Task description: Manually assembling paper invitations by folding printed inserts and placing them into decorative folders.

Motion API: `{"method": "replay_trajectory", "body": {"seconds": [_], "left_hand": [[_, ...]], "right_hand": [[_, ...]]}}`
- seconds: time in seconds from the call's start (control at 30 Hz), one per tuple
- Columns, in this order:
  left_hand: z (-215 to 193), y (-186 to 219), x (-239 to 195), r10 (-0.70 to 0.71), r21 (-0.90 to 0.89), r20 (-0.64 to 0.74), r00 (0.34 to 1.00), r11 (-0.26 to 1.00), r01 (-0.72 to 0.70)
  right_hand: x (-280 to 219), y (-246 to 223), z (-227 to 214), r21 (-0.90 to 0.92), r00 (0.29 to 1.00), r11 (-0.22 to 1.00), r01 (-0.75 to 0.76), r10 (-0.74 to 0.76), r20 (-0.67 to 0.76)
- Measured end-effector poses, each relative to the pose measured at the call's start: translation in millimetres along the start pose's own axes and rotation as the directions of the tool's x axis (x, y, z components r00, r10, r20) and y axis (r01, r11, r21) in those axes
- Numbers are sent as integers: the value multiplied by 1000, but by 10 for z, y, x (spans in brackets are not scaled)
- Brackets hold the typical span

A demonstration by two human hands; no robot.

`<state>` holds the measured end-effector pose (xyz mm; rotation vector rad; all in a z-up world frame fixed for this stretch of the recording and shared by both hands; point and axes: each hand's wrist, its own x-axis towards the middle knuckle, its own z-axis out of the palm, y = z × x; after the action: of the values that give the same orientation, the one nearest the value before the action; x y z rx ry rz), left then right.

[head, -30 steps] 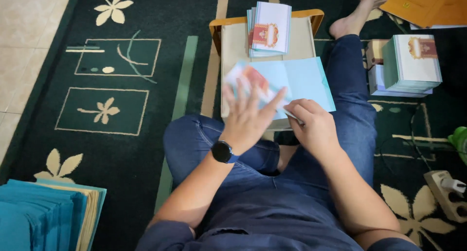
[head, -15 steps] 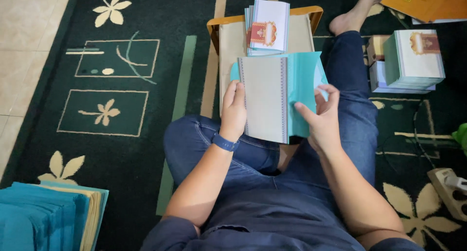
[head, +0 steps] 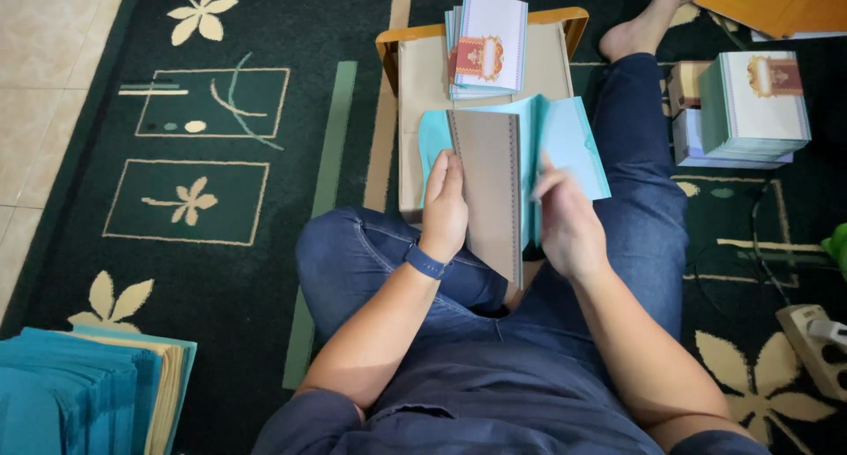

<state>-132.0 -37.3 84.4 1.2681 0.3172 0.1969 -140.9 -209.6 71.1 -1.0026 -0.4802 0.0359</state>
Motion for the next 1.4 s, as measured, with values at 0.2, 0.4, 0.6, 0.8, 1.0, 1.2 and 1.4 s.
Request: {"method": "replay_trajectory", "body": {"seconds": [0.2, 0.4, 0.6, 0.8, 1.0, 1.2, 1.4], "left_hand": [[19, 252, -163, 307, 346, 131, 943, 877, -334], [172, 41, -409, 460, 499, 430, 777, 596, -629], [-30, -272, -171, 175, 266, 374, 910, 920, -287], [-94, 179, 12, 231, 239, 277, 932, 924, -300], [298, 228, 1212, 355, 483, 212, 911, 772, -413], [571, -339, 2933, 244, 957, 94, 965, 247, -155], [402, -1338, 3534, 271, 919, 107, 957, 339, -199]], "right_hand": [[10, -136, 75, -603, 993, 798, -22, -51, -104], [-97, 105, -34, -568, 979, 821, 46, -151, -139], [-27, -231, 175, -633, 980, 756, 167, -58, 190], [298, -20, -120, -279, 900, 880, -385, 291, -325], [1568, 62, -610, -925, 986, 372, 79, -164, 19], [2943, 1380, -1638, -940, 947, 126, -318, 1, -320], [2910, 1467, -808, -771, 725, -57, -634, 306, -618]]}}
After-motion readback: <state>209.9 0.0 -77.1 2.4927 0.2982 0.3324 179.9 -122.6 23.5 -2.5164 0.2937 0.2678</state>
